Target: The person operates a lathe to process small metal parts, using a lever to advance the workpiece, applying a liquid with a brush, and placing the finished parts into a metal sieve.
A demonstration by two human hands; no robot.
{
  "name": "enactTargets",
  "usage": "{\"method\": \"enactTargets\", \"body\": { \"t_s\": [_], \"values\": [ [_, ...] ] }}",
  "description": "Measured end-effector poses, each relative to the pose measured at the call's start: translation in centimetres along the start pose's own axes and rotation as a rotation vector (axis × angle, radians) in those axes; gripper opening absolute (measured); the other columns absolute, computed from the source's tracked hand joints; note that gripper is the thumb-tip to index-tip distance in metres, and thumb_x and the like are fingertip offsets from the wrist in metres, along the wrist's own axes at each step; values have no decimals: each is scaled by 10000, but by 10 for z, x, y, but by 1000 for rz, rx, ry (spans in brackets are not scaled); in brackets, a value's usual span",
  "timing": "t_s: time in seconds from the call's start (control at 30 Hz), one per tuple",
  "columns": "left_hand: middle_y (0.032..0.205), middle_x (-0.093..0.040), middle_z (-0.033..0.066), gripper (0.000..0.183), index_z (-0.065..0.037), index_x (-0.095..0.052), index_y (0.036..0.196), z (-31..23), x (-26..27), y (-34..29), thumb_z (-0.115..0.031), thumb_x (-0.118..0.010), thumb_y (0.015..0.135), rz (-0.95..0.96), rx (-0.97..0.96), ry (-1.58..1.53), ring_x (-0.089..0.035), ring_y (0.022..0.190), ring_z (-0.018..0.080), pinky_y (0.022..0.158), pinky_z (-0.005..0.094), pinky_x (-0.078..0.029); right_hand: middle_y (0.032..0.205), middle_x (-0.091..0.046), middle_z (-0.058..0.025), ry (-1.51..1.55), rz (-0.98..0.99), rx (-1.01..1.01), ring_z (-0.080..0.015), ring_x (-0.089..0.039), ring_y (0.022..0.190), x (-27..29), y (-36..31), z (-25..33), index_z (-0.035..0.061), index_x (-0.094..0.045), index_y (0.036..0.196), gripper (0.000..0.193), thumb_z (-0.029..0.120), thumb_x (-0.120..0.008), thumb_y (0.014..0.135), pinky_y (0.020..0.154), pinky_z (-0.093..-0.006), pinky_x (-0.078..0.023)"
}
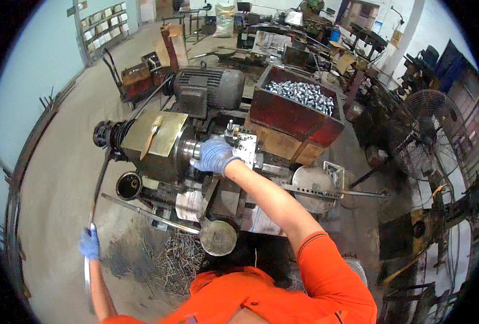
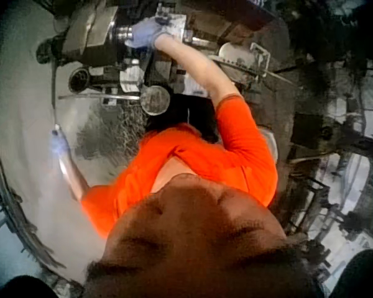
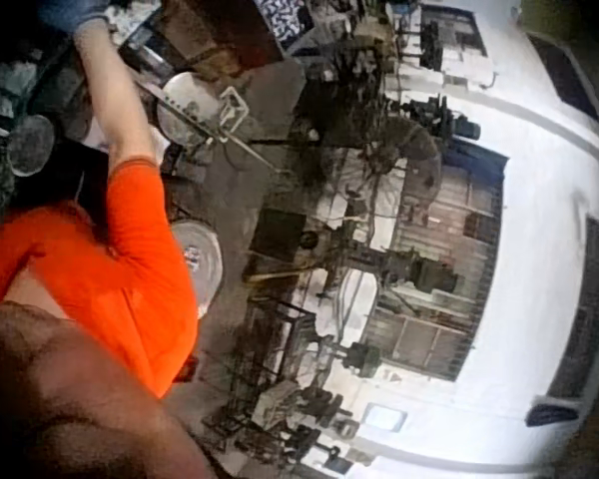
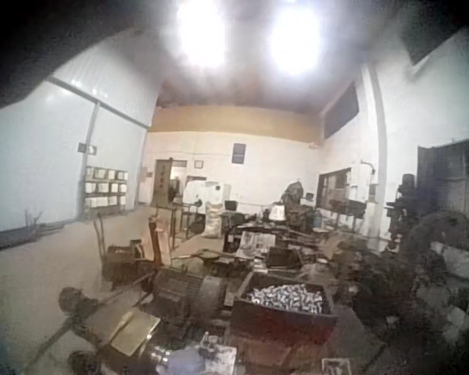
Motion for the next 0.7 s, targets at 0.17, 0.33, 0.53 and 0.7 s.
{"method": "enactTargets", "body": {
  "t_s": [0.17,0.33,0.53,0.7],
  "values": [
    [783,-631,174,492,-75,-614,852,-59,19,-76,-542,-460,845,15,72,-142,-605,745,358,640,459,-451,885,-653,-166,56,19,-45,-337,-606,862,-2,-3,6,53,-664,888,527,542,-535,739,832,-441,-433],
    [809,-640,170,443,-79,-609,862,-71,39,-80,-510,-535,797,92,111,-90,-619,769,351,665,461,-465,815,-653,-169,54,43,-25,-337,-615,818,-10,3,3,39,-655,904,545,544,-542,733,814,-414,-462],
    [851,-641,177,481,-75,-580,1057,-64,23,-72,-474,-558,790,58,74,-72,-617,803,363,717,455,-474,811,-661,-143,20,-20,32,-302,-622,811,2,-6,7,55,-657,898,488,508,-537,761,819,-393,-423],
    [985,-613,209,502,-50,-538,1137,-63,26,-66,-436,-555,817,42,-52,-178,-595,900,364,753,445,-458,678,-637,-155,-14,-279,-77,-302,-618,703,25,-42,-25,32,-663,689,543,535,-490,796,741,-372,-443]
  ]
}}
Point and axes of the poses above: each hand's wrist, its own y-axis towards the middle knuckle, its own x-axis out of the back of the hand, z = x × y, the point moved 1 cm from there along y, towards the middle knuckle
